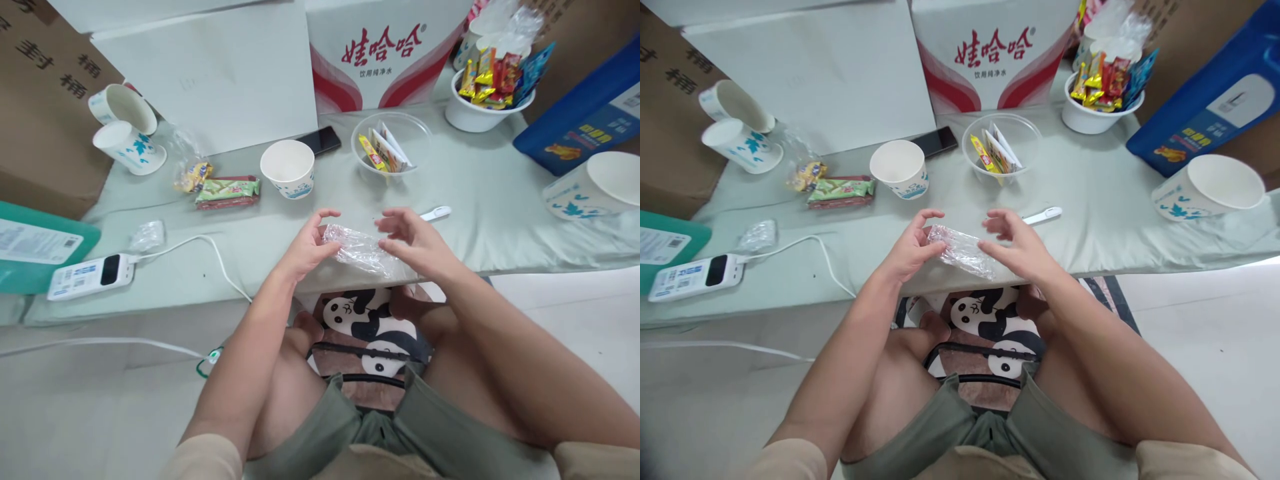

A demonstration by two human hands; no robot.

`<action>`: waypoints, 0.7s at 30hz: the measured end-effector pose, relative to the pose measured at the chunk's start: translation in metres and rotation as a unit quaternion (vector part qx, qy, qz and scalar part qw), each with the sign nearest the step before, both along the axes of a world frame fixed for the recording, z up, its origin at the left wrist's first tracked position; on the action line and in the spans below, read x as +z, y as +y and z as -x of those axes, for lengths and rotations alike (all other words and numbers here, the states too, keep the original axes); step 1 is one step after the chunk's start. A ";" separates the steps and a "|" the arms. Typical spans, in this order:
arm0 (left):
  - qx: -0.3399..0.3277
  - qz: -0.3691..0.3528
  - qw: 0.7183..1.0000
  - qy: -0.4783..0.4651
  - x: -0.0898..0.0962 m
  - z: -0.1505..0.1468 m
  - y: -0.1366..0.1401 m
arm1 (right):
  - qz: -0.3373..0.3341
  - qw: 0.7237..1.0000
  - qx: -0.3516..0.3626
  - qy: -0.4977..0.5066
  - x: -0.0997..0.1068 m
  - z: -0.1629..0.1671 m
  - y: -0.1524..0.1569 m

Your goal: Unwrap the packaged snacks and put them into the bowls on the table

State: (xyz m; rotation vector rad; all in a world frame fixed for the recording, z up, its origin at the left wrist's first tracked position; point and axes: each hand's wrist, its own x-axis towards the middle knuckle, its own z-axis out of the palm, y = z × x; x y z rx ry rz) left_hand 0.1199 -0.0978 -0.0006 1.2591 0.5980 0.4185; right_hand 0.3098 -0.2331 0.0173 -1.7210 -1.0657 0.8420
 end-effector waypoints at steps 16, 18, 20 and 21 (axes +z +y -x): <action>0.013 -0.206 0.977 0.053 0.005 0.008 -0.003 | -0.102 0.992 0.037 -0.064 0.005 0.040 0.026; 0.034 -0.195 0.979 0.056 0.007 0.013 0.002 | -0.096 0.991 0.030 -0.087 0.000 0.046 0.035; 0.075 -0.169 0.982 0.039 0.010 0.019 0.007 | -0.077 0.993 0.056 -0.075 -0.003 0.053 0.043; 0.116 -0.156 0.980 0.029 0.011 0.022 0.010 | -0.069 0.993 0.057 -0.072 -0.004 0.056 0.046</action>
